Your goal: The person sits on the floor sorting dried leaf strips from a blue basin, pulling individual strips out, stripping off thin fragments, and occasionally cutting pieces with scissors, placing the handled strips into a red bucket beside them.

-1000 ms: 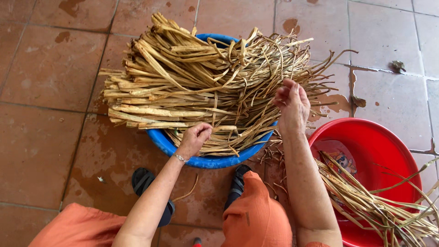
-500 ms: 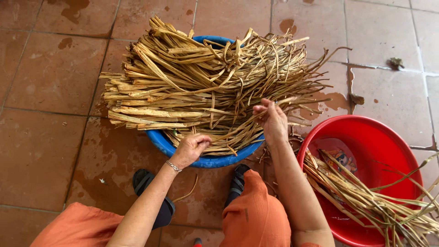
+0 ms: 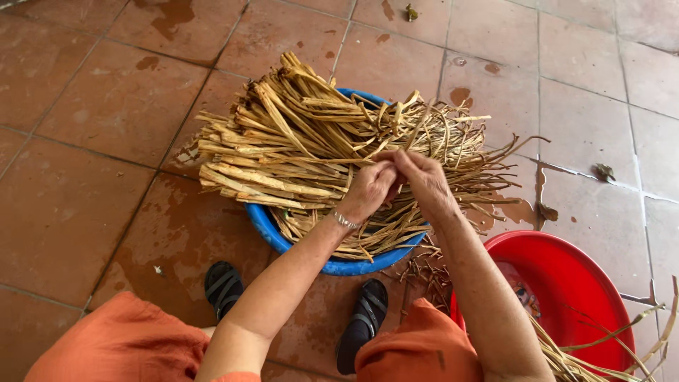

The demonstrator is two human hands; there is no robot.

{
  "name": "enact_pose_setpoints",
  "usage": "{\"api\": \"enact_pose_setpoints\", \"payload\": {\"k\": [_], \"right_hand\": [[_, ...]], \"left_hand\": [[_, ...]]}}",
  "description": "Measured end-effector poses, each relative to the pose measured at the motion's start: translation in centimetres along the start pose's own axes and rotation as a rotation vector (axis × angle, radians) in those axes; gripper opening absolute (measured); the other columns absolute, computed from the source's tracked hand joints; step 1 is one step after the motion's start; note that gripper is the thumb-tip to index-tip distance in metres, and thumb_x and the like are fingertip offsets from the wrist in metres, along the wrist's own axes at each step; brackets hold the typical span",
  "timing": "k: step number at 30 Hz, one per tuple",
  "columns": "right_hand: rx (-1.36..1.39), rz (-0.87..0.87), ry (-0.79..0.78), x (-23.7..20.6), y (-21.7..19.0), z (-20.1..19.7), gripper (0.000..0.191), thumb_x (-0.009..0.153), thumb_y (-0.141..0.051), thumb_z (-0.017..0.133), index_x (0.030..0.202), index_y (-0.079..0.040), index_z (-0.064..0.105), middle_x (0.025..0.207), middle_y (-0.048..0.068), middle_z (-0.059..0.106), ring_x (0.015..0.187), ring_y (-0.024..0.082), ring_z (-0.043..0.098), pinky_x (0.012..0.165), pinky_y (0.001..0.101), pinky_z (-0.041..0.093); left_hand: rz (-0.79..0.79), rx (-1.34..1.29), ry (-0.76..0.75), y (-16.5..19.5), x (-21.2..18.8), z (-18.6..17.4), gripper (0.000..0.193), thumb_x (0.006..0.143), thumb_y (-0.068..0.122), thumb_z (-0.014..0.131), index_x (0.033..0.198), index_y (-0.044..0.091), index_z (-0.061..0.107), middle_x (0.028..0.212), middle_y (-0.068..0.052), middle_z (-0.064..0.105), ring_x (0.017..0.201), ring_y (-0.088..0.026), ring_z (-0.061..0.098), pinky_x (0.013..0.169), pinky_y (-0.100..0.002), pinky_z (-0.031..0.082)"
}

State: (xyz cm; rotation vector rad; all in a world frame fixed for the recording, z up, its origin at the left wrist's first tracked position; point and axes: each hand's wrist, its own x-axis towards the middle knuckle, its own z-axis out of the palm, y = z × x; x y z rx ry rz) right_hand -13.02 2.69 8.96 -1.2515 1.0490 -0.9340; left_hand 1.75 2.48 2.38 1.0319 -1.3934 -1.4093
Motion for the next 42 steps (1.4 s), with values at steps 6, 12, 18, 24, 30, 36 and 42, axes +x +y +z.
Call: {"api": "enact_pose_setpoints", "payload": {"k": [6,12,18,24,30,36,42], "right_hand": [[0.255,-0.019,0.490,4.5,1.9,-3.1,0.036,0.110,-0.029,0.047,0.093,-0.003,0.066,0.080,0.011,0.071,0.064,0.019,0.072,0.060,0.0371,0.065],[0.565,-0.090,0.724,8.1,6.8,-10.8,0.029,0.111,-0.021,0.048,0.092,-0.003,0.061,0.071,0.007,0.063,0.057,0.020,0.065,0.059,0.0453,0.067],[0.719,-0.078,0.838,10.6,11.4,-18.3,0.030,0.108,-0.027,0.048,0.090,-0.005,0.058,0.066,0.005,0.058,0.055,0.022,0.061,0.059,0.0472,0.062],[0.734,-0.158,0.887,9.8,13.1,-22.0,0.026,0.108,-0.022,0.046,0.092,-0.006,0.059,0.069,0.006,0.060,0.063,0.022,0.063,0.069,0.0499,0.065],[0.475,-0.078,0.800,9.8,10.0,-17.9,0.033,0.109,-0.030,0.047,0.123,-0.001,0.055,0.111,0.019,0.068,0.099,0.030,0.073,0.090,0.0513,0.064],[0.061,0.612,0.317,11.0,11.8,-3.9,0.072,0.102,-0.054,0.045,0.145,0.003,0.043,0.134,0.025,0.061,0.108,0.040,0.072,0.093,0.0508,0.060],[0.248,0.445,0.189,11.6,15.8,0.4,0.044,0.107,-0.038,0.043,0.103,0.002,0.059,0.085,0.017,0.072,0.072,0.030,0.073,0.063,0.0422,0.063]], "left_hand": [[-0.075,0.021,-0.201,-0.9,-0.9,-1.2,0.032,0.104,0.022,0.042,0.085,0.005,0.061,0.064,0.000,0.055,0.056,-0.010,0.049,0.054,-0.029,0.043],[-0.092,0.200,-0.273,-5.0,-1.9,-3.5,0.034,0.101,0.029,0.044,0.081,0.007,0.061,0.064,0.001,0.056,0.058,-0.009,0.055,0.057,-0.027,0.048],[-0.190,0.150,-0.299,-8.9,-2.2,-6.3,0.036,0.102,0.031,0.048,0.080,0.006,0.062,0.067,0.001,0.057,0.061,-0.008,0.053,0.058,-0.026,0.046],[-0.199,0.159,-0.335,-11.5,-2.7,-9.0,0.035,0.102,0.032,0.047,0.080,0.008,0.061,0.065,0.003,0.055,0.059,-0.006,0.051,0.056,-0.024,0.044],[-0.243,-0.019,-0.247,-15.0,-2.0,-9.9,0.030,0.107,0.025,0.054,0.085,0.006,0.063,0.070,0.002,0.056,0.062,-0.007,0.051,0.057,-0.024,0.045],[-0.392,-0.462,-0.115,-16.6,0.9,-7.7,0.024,0.105,0.021,0.057,0.093,0.003,0.067,0.074,-0.002,0.064,0.063,-0.009,0.061,0.061,-0.028,0.055],[-0.439,-0.600,-0.026,-16.0,1.8,-4.9,0.026,0.104,0.022,0.056,0.088,0.003,0.064,0.071,-0.002,0.061,0.059,-0.013,0.060,0.055,-0.032,0.054]]}}
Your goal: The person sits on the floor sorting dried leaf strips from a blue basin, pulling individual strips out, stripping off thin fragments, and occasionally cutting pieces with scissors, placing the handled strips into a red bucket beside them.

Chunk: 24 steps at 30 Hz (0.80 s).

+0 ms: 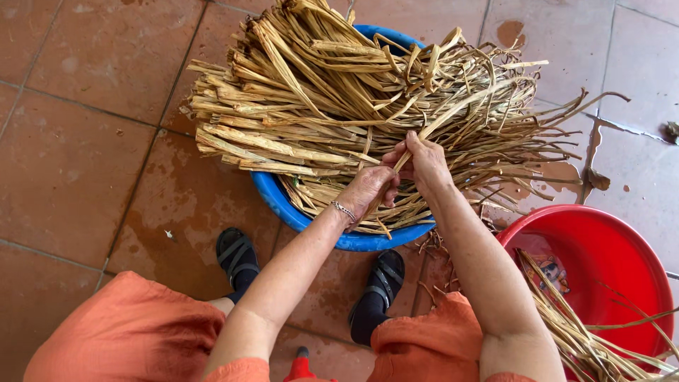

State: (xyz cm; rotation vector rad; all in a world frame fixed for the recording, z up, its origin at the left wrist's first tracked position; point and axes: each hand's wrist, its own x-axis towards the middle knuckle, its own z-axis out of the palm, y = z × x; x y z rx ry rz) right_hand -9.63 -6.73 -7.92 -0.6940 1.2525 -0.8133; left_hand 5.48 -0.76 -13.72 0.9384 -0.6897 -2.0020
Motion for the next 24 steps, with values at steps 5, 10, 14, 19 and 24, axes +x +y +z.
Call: {"api": "enact_pose_setpoints", "payload": {"k": [5,10,14,19,24], "right_hand": [[0.189,-0.079,0.324,2.4,-2.1,-2.8,0.038,0.109,-0.035,0.047,0.094,-0.002,0.055,0.063,0.005,0.053,0.055,0.024,0.062,0.054,0.0442,0.065],[0.228,-0.105,0.470,4.3,-2.9,-5.2,0.034,0.107,-0.030,0.050,0.090,-0.002,0.061,0.060,0.007,0.056,0.046,0.023,0.063,0.047,0.0423,0.062],[0.303,-0.248,0.426,5.4,-2.2,-6.8,0.037,0.108,-0.034,0.050,0.086,-0.005,0.054,0.057,0.003,0.048,0.040,0.020,0.054,0.040,0.0433,0.058],[0.367,-0.339,0.552,6.1,-2.7,-10.0,0.037,0.110,-0.031,0.046,0.087,-0.004,0.055,0.059,0.005,0.052,0.043,0.020,0.057,0.045,0.0440,0.064],[0.244,-0.338,0.475,5.6,-3.2,-10.8,0.036,0.112,-0.033,0.046,0.091,-0.006,0.056,0.064,0.004,0.055,0.050,0.017,0.060,0.049,0.0378,0.063]], "left_hand": [[-0.024,0.132,-0.060,0.1,-0.1,1.7,0.029,0.101,0.023,0.049,0.084,0.003,0.062,0.061,-0.006,0.058,0.051,-0.015,0.057,0.053,-0.032,0.053],[-0.049,0.155,-0.101,0.4,-0.5,2.4,0.028,0.100,0.023,0.049,0.083,0.003,0.059,0.059,-0.006,0.057,0.050,-0.015,0.054,0.049,-0.031,0.049],[-0.037,0.223,-0.104,0.5,-1.9,1.9,0.029,0.101,0.023,0.049,0.084,0.003,0.060,0.062,-0.005,0.058,0.053,-0.013,0.054,0.051,-0.029,0.047],[-0.066,0.257,-0.119,0.9,-3.4,0.6,0.029,0.101,0.021,0.048,0.081,0.004,0.060,0.062,-0.005,0.059,0.053,-0.013,0.055,0.051,-0.029,0.047],[-0.111,0.325,-0.096,-0.3,-3.7,-2.0,0.029,0.103,0.022,0.050,0.085,0.003,0.064,0.061,-0.002,0.058,0.052,-0.010,0.054,0.051,-0.027,0.047]]}}
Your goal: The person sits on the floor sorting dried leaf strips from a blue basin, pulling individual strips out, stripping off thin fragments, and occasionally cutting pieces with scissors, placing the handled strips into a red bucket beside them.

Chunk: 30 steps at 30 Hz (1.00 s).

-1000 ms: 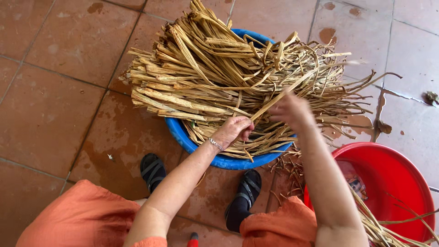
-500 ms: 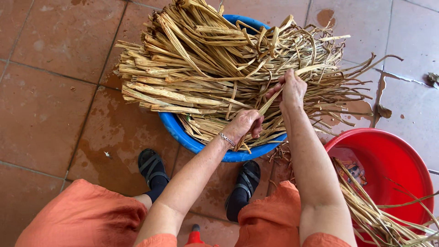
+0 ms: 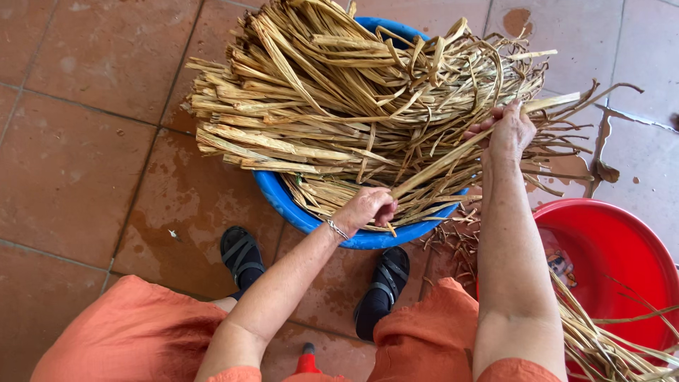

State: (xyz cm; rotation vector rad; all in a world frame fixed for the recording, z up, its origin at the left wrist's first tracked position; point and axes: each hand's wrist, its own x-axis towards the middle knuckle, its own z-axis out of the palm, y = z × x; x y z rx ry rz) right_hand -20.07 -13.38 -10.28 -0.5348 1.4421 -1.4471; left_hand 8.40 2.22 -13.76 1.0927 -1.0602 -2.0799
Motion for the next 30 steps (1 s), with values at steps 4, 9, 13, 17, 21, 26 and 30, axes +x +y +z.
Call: {"api": "enact_pose_setpoints", "payload": {"k": [4,9,13,17,21,26,30], "right_hand": [[-0.333,0.023,-0.130,-1.5,-0.5,0.7,0.030,0.108,-0.031,0.057,0.099,-0.004,0.068,0.080,0.005,0.072,0.063,0.011,0.069,0.058,0.0315,0.065],[-0.478,0.008,-0.471,-4.7,4.2,2.4,0.018,0.097,-0.021,0.074,0.108,-0.006,0.074,0.088,0.009,0.075,0.069,0.014,0.068,0.063,0.0320,0.058],[-0.775,-0.268,-0.762,-7.0,11.9,3.4,0.021,0.091,-0.021,0.075,0.109,-0.011,0.077,0.101,0.008,0.078,0.089,0.020,0.076,0.078,0.0324,0.063],[-1.276,-0.578,-0.948,-7.1,17.8,4.6,0.030,0.089,-0.033,0.068,0.114,-0.018,0.077,0.120,0.016,0.071,0.108,0.039,0.066,0.086,0.0490,0.055],[-1.502,-0.370,-1.047,-4.5,21.5,7.2,0.045,0.104,-0.046,0.049,0.136,-0.018,0.064,0.140,0.019,0.062,0.125,0.043,0.058,0.107,0.0530,0.048],[-1.769,-0.532,-1.000,-4.5,23.5,10.0,0.054,0.083,-0.046,0.052,0.135,-0.037,0.061,0.144,0.017,0.055,0.132,0.049,0.047,0.100,0.0728,0.043],[-1.722,-0.109,-1.131,-5.5,22.5,9.7,0.044,0.100,-0.049,0.050,0.133,-0.024,0.063,0.128,0.016,0.065,0.119,0.038,0.062,0.104,0.0498,0.048]], "left_hand": [[-0.120,0.187,0.111,-1.7,0.7,-5.3,0.026,0.101,0.024,0.056,0.097,0.004,0.072,0.060,0.001,0.060,0.050,-0.009,0.053,0.048,-0.025,0.044],[-0.124,0.870,0.327,-3.5,1.3,-12.3,0.025,0.103,0.026,0.064,0.099,0.005,0.077,0.065,-0.009,0.065,0.061,-0.023,0.065,0.059,-0.037,0.052],[0.030,1.491,0.381,-3.6,2.7,-14.0,0.043,0.083,0.004,0.059,0.125,0.013,0.064,0.078,-0.021,0.070,0.075,-0.039,0.072,0.065,-0.050,0.056],[-0.100,1.544,0.232,-3.6,5.4,-14.4,0.022,0.098,0.024,0.058,0.118,0.017,0.060,0.086,-0.019,0.073,0.086,-0.040,0.071,0.074,-0.055,0.054],[-0.258,1.566,0.231,-5.3,10.2,-16.3,0.030,0.099,0.017,0.049,0.128,0.015,0.056,0.097,-0.020,0.073,0.094,-0.039,0.072,0.079,-0.053,0.057],[-0.365,1.593,0.213,-7.7,11.9,-17.6,0.036,0.099,0.017,0.045,0.132,0.016,0.060,0.113,-0.019,0.071,0.105,-0.035,0.071,0.088,-0.050,0.057],[-0.376,1.577,0.104,-7.2,8.9,-17.5,0.037,0.094,0.012,0.049,0.129,0.014,0.061,0.118,-0.019,0.068,0.109,-0.037,0.067,0.088,-0.050,0.055]]}}
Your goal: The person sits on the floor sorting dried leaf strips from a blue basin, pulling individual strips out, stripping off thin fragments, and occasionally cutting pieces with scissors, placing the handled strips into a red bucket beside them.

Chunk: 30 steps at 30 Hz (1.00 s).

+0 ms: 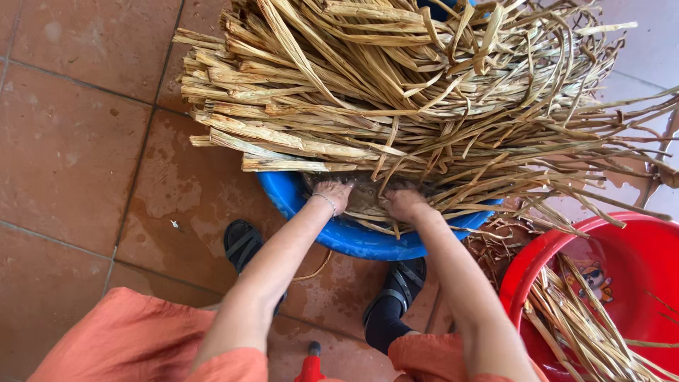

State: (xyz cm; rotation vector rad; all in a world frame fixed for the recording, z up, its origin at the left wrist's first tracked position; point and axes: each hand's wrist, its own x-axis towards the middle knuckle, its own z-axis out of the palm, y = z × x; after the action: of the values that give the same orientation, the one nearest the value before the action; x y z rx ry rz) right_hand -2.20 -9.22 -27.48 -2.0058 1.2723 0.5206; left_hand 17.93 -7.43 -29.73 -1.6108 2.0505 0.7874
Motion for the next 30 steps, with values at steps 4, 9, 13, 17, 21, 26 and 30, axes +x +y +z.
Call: {"api": "enact_pose_setpoints", "payload": {"k": [4,9,13,17,21,26,30], "right_hand": [[0.008,-0.126,0.177,-3.7,1.3,-2.9,0.024,0.094,-0.034,0.063,0.106,-0.018,0.076,0.109,0.010,0.075,0.104,0.031,0.071,0.094,0.0450,0.056],[0.212,-0.245,0.660,-16.7,2.6,-9.6,0.014,0.093,-0.021,0.071,0.103,-0.014,0.078,0.090,0.009,0.074,0.083,0.027,0.070,0.074,0.0424,0.058],[0.669,-0.049,0.831,-29.6,3.0,-12.6,0.016,0.100,-0.007,0.064,0.114,-0.009,0.072,0.113,0.002,0.073,0.095,0.012,0.072,0.072,0.0276,0.061],[0.939,-0.074,1.131,-41.4,5.4,-10.0,0.020,0.102,-0.001,0.060,0.121,-0.007,0.059,0.126,0.005,0.068,0.105,0.014,0.072,0.077,0.0263,0.065],[1.001,0.060,1.338,-52.4,9.9,-2.7,0.036,0.105,0.002,0.060,0.136,-0.008,0.044,0.124,0.011,0.068,0.104,0.018,0.073,0.081,0.0292,0.065],[0.981,0.181,1.584,-59.8,16.3,7.2,0.058,0.109,0.006,0.060,0.154,-0.008,0.026,0.121,0.018,0.068,0.103,0.024,0.074,0.086,0.0327,0.064],[0.984,0.219,1.731,-61.0,18.5,10.9,0.077,0.111,0.009,0.059,0.169,-0.008,0.012,0.119,0.024,0.068,0.102,0.028,0.075,0.090,0.0355,0.064]], "left_hand": [[0.127,0.008,0.293,-0.9,-5.7,-1.5,0.024,0.089,0.014,0.059,0.112,0.008,0.066,0.106,-0.018,0.067,0.096,-0.037,0.068,0.080,-0.051,0.057],[0.170,0.068,0.741,-1.1,-9.2,-2.6,0.017,0.084,0.010,0.064,0.101,0.009,0.065,0.111,-0.014,0.060,0.108,-0.032,0.058,0.087,-0.050,0.048],[0.061,0.186,0.776,-0.1,-8.4,-1.8,0.018,0.084,0.013,0.067,0.101,0.012,0.066,0.116,-0.011,0.058,0.120,-0.030,0.048,0.092,-0.055,0.040],[0.077,0.244,0.798,1.5,-9.5,-0.4,0.022,0.077,0.011,0.065,0.099,0.011,0.064,0.108,-0.012,0.062,0.111,-0.031,0.055,0.093,-0.055,0.042],[0.104,0.093,0.668,3.1,-12.9,-0.5,0.018,0.090,0.009,0.061,0.108,0.011,0.062,0.097,-0.013,0.068,0.095,-0.035,0.065,0.082,-0.052,0.046],[0.174,0.192,0.733,8.3,-20.1,-5.0,0.023,0.093,0.035,0.067,0.108,0.018,0.072,0.094,-0.011,0.073,0.088,-0.030,0.068,0.084,-0.054,0.044],[-0.033,0.454,0.367,12.1,-24.9,-10.7,0.029,0.108,0.043,0.056,0.103,0.024,0.078,0.079,-0.008,0.074,0.075,-0.023,0.069,0.088,-0.047,0.041]]}}
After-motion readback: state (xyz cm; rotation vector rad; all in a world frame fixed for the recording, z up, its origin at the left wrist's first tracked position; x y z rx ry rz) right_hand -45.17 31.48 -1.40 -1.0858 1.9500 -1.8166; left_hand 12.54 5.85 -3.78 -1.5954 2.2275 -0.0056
